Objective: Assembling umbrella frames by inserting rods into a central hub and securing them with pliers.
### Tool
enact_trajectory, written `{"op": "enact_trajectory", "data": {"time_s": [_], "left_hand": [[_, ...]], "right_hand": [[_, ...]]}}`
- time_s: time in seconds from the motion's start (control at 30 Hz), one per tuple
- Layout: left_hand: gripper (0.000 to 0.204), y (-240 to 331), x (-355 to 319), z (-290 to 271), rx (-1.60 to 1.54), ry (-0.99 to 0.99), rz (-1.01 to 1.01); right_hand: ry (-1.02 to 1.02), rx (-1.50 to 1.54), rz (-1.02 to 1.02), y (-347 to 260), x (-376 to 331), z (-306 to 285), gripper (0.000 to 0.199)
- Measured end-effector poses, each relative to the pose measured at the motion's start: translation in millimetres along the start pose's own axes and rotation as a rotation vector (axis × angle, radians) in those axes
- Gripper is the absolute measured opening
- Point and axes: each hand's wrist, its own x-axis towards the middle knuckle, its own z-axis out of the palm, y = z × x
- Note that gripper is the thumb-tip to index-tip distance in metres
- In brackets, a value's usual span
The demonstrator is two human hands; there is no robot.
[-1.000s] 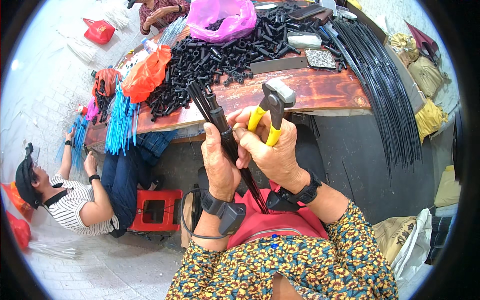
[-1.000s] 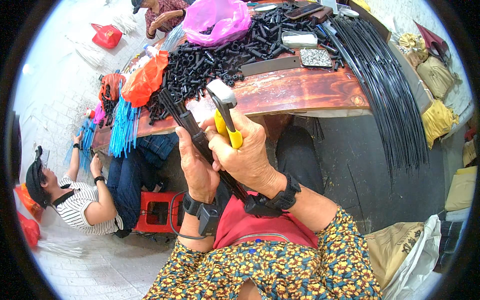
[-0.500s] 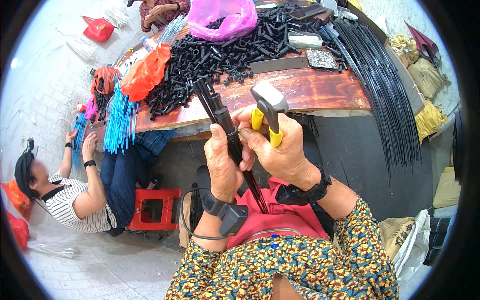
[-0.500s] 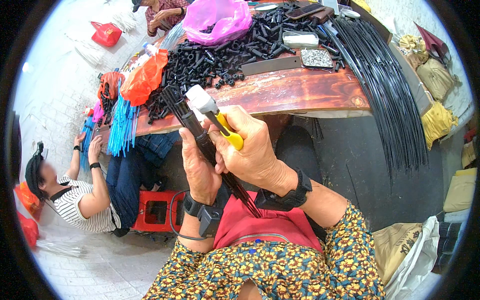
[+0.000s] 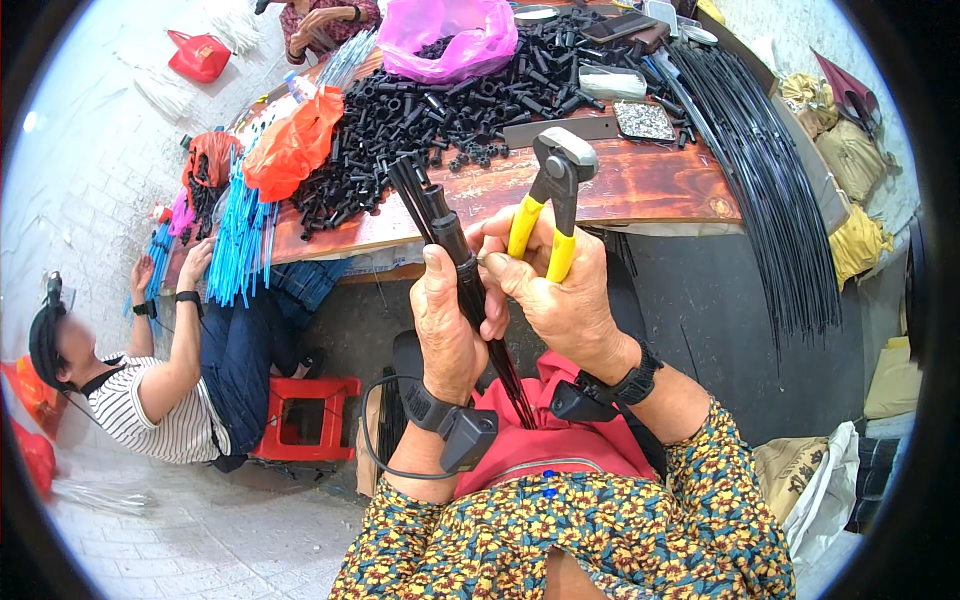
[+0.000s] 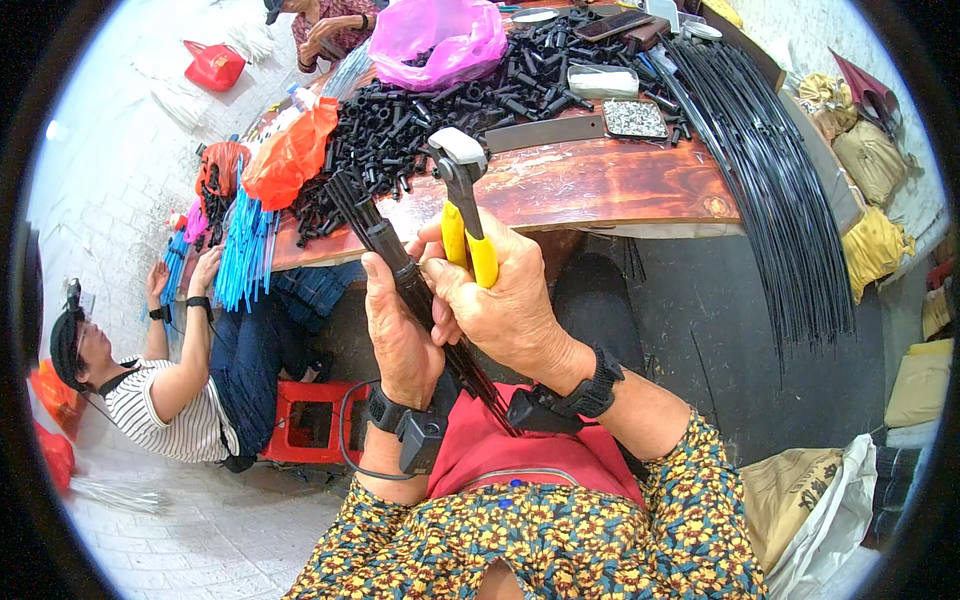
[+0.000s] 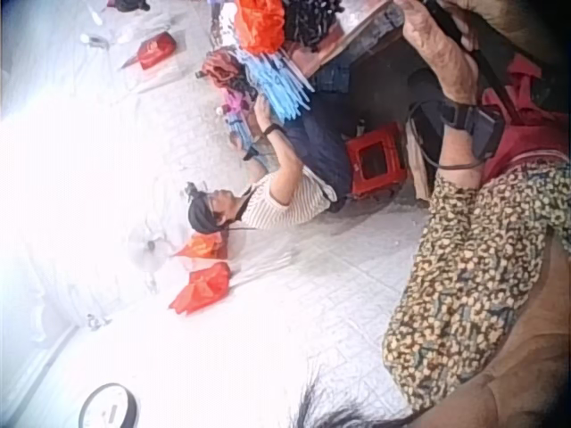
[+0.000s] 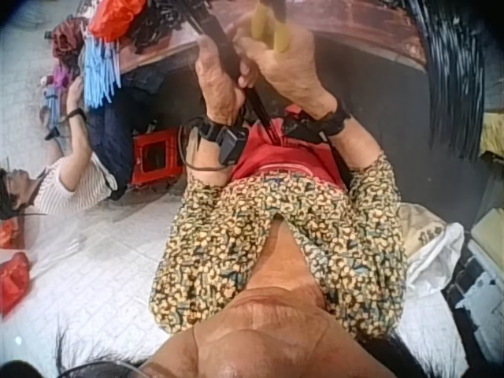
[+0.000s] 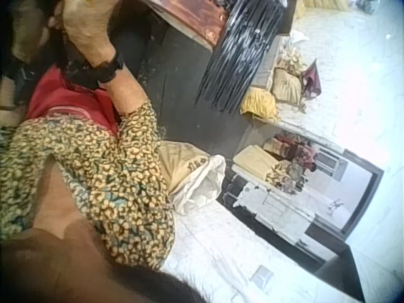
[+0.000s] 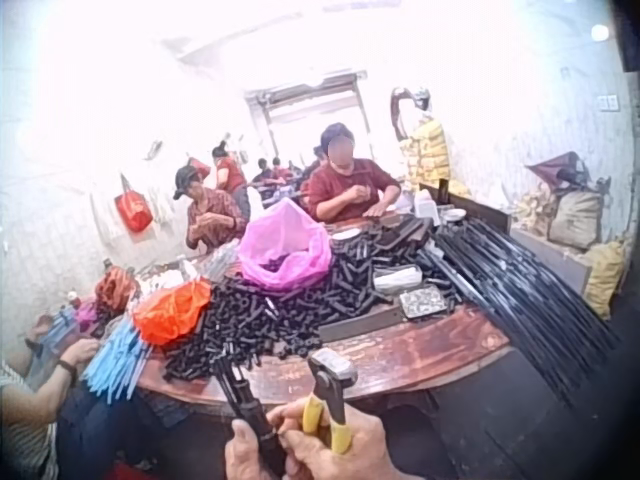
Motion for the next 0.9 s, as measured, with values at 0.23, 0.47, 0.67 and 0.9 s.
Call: {"op": "enact_trajectory", "data": {"time_s": [0.23, 0.47, 0.67, 0.9], "left_hand": [[0.070, 2, 0, -1, -0.025, -0.017, 0.017], [0.066, -6, 3, 12, 0.061, 0.095, 0.185], [0.075, 4, 0, -9, 0.006, -0.127, -0.027], [0.088, 9, 0, -10, 0.032, -0.153, -0.022]], "right_hand": [[0.005, 0.045, 0.048, 0, 2, -2, 0.014], [-0.046, -0.746, -0.905, 6, 12, -4, 0.022], [-0.229, -0.020, 0.133, -7, 22, -16, 0.017], [-0.428, -0.296, 0.227, -9, 38, -28, 0.022]]}}
